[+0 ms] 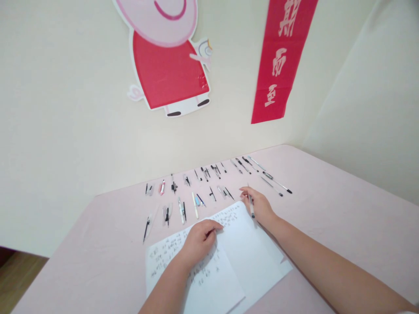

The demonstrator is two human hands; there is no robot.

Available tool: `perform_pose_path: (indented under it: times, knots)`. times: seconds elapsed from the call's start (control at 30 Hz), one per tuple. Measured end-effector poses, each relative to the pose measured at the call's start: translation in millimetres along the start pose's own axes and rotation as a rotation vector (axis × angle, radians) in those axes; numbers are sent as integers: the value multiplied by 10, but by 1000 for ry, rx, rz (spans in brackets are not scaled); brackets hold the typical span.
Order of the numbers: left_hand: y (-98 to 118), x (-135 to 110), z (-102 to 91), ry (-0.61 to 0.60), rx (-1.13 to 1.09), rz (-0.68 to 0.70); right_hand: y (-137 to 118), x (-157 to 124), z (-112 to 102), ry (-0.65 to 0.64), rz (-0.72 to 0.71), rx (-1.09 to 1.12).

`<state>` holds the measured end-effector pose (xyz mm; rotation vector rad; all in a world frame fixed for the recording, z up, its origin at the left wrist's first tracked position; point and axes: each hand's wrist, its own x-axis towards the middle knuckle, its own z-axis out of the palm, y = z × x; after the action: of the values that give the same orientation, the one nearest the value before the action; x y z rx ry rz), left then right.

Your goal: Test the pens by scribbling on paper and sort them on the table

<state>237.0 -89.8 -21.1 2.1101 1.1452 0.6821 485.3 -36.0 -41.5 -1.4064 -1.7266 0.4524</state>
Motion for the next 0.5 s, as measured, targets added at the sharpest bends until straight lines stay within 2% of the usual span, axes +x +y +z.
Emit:
perform_pose_path:
  times: [0.13, 0.27, 0.5]
  knots:
    - [15, -1, -9, -3, 11, -8, 90, 80, -51, 33, 37, -127]
    - [29, -3, -6, -3, 51, -54, 117, 120, -44, 11, 126, -140]
    - [21, 0, 13, 6, 51, -69, 151, 140, -31, 12, 133, -144]
